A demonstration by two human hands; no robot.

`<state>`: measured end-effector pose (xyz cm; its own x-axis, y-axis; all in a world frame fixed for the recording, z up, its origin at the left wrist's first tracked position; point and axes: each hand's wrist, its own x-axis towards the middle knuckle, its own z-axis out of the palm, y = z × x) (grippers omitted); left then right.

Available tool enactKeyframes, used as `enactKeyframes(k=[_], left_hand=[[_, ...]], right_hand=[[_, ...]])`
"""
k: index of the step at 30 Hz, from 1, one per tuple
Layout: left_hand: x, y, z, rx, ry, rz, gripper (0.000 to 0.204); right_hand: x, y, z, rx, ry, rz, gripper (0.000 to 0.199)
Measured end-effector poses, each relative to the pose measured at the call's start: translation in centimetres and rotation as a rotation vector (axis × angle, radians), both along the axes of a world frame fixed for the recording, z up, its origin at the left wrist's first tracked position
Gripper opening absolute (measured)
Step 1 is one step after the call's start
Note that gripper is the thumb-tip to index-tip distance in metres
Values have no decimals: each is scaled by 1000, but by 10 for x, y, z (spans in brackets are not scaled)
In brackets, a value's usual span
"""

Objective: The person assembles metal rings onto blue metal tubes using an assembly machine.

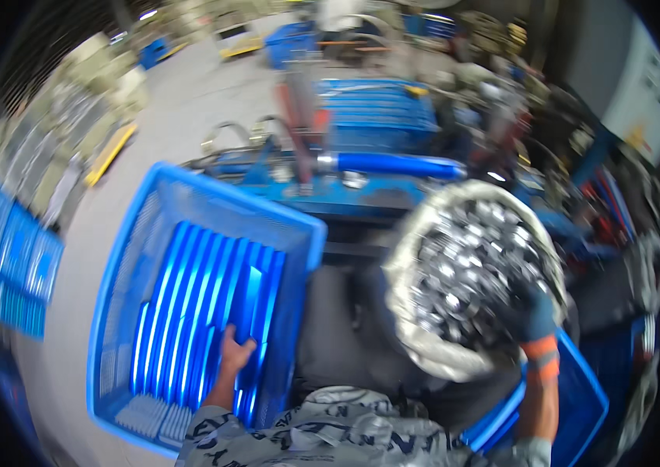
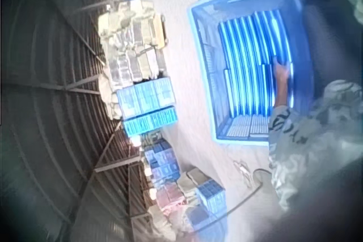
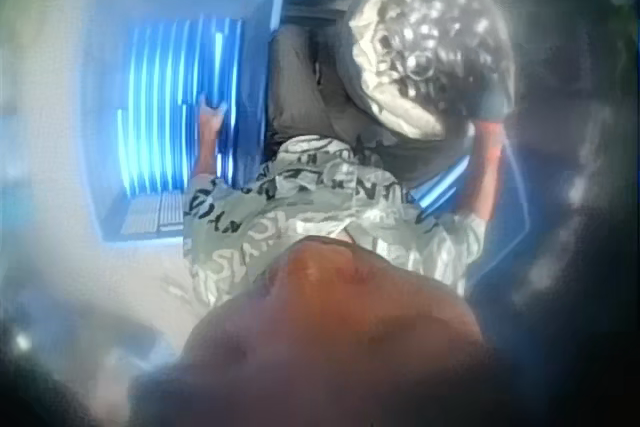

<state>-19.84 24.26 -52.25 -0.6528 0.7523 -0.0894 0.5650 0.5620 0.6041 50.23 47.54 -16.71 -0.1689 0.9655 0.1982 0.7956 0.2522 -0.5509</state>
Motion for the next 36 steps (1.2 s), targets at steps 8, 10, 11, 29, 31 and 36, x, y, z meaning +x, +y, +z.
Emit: enactKeyframes(k=[8, 10, 11, 29, 31, 36], left_hand=[[181, 186, 358, 490, 257, -638, 68], [221, 203, 380, 520, 284, -806, 67], [239, 213, 384, 518, 306, -889, 67], [267, 207, 418, 449, 387, -1184, 73], [266, 205, 422, 418, 395, -1214, 72], [266, 211, 414, 489, 394, -1219, 71]], right_hand=[[-34, 21, -29, -404, 1582, 51, 58], [-36, -4, -15, -364, 1637, 140, 60], [-32, -15, -7, -361, 1648, 170, 64], [-44, -32, -13, -148, 1350, 312, 104], [-44, -34, -11, -212, 1290, 305, 89], [-45, -37, 2, -181, 1069, 264, 73]])
